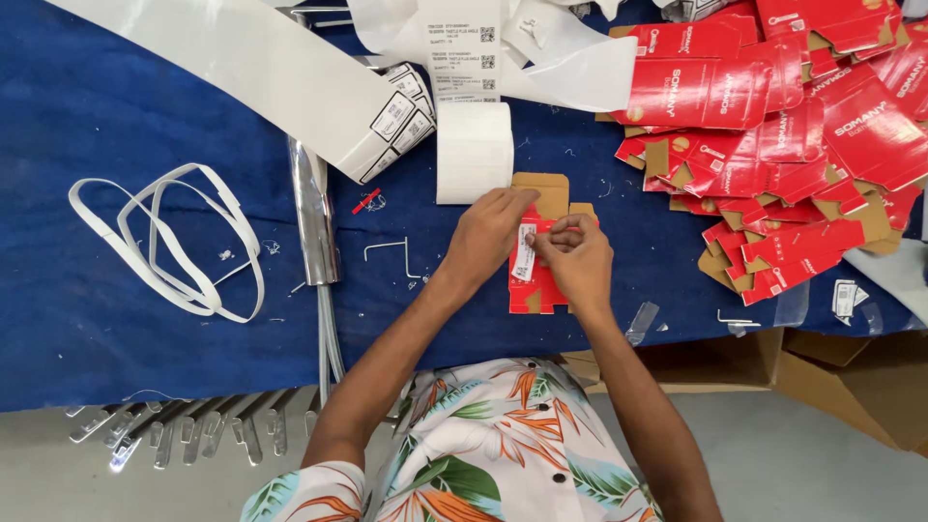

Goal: The person repeatedly picks up small red cardboard boxes, peels labels from a roll, and sticks them onto the boxes. The labeled boxes are then placed into a pile on the table.

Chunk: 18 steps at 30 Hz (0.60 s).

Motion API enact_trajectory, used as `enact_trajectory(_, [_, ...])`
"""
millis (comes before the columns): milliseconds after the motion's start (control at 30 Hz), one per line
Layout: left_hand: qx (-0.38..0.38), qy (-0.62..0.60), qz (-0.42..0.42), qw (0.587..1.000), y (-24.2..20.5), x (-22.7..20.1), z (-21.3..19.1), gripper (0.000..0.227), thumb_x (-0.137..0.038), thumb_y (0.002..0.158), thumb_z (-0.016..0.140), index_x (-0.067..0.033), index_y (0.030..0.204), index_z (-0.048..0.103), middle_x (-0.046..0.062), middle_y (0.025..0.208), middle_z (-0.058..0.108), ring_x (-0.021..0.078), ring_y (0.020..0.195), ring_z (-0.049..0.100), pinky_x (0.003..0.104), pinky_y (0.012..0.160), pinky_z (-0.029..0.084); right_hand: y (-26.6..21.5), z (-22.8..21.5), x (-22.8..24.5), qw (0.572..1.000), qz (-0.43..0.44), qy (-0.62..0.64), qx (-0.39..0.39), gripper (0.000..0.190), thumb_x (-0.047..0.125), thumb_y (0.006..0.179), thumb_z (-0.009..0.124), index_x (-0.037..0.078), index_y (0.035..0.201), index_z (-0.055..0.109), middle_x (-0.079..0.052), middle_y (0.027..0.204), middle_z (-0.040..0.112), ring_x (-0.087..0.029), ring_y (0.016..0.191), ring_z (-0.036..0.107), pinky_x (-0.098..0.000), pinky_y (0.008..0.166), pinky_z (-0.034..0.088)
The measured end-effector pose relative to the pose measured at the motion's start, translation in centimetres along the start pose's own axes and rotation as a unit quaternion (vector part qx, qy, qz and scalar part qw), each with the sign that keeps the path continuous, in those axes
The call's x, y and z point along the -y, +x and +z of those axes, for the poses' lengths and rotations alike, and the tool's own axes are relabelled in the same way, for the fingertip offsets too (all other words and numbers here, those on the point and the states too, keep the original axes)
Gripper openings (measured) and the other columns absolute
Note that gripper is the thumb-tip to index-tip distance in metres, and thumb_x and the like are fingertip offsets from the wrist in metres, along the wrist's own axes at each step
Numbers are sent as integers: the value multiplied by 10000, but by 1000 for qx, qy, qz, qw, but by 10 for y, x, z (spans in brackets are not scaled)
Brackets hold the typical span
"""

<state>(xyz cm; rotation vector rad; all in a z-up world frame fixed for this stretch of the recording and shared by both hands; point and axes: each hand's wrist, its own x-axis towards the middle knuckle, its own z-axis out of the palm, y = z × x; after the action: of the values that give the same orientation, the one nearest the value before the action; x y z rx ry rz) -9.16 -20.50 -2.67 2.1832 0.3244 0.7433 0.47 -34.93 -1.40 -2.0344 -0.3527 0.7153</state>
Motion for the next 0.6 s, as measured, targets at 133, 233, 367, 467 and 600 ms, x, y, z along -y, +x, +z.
enact_trajectory(133, [18,-10,-16,1000,-13,5,3,372,26,841,665,20,1213,645,158,1129,709,339,1088,668,423,953,536,1,7,10,945,-124,-303,-17,345,241,842,887,30,973,646,-118,856,716,-294,747,713,-398,686,543])
enact_trajectory(233, [-4,-17,-4,1000,-14,6,2,368,65,843,620,2,1205,648,139,1176,716,321,1124,677,403,971,543,21,6,23,930,-162,-327,-50,347,269,824,895,40,946,664,-164,1021,613,-376,821,676,-470,702,544])
enact_trajectory(367, [1,1,-4,1000,-21,4,1,360,50,852,617,0,1207,650,135,1189,712,316,1125,674,401,977,543,20,-1,26,938,-158,-309,20,462,245,811,882,51,1116,595,-168,1137,548,-395,944,669,-481,771,558])
enact_trajectory(467, [-1,20,5,1000,-18,7,5,356,30,856,628,5,1210,649,140,1191,708,319,1126,670,403,977,539,-7,-13,18,923,-182,-330,78,692,215,710,911,38,1248,511,-238,1228,489,-469,988,636,-504,801,559])
enact_trajectory(600, [-5,12,1,1000,-20,6,4,351,30,860,634,3,1209,651,143,1196,709,322,1128,676,404,983,540,-45,-21,11,929,-124,-335,100,823,283,637,939,20,1273,488,-259,1254,466,-475,996,631,-513,801,561])
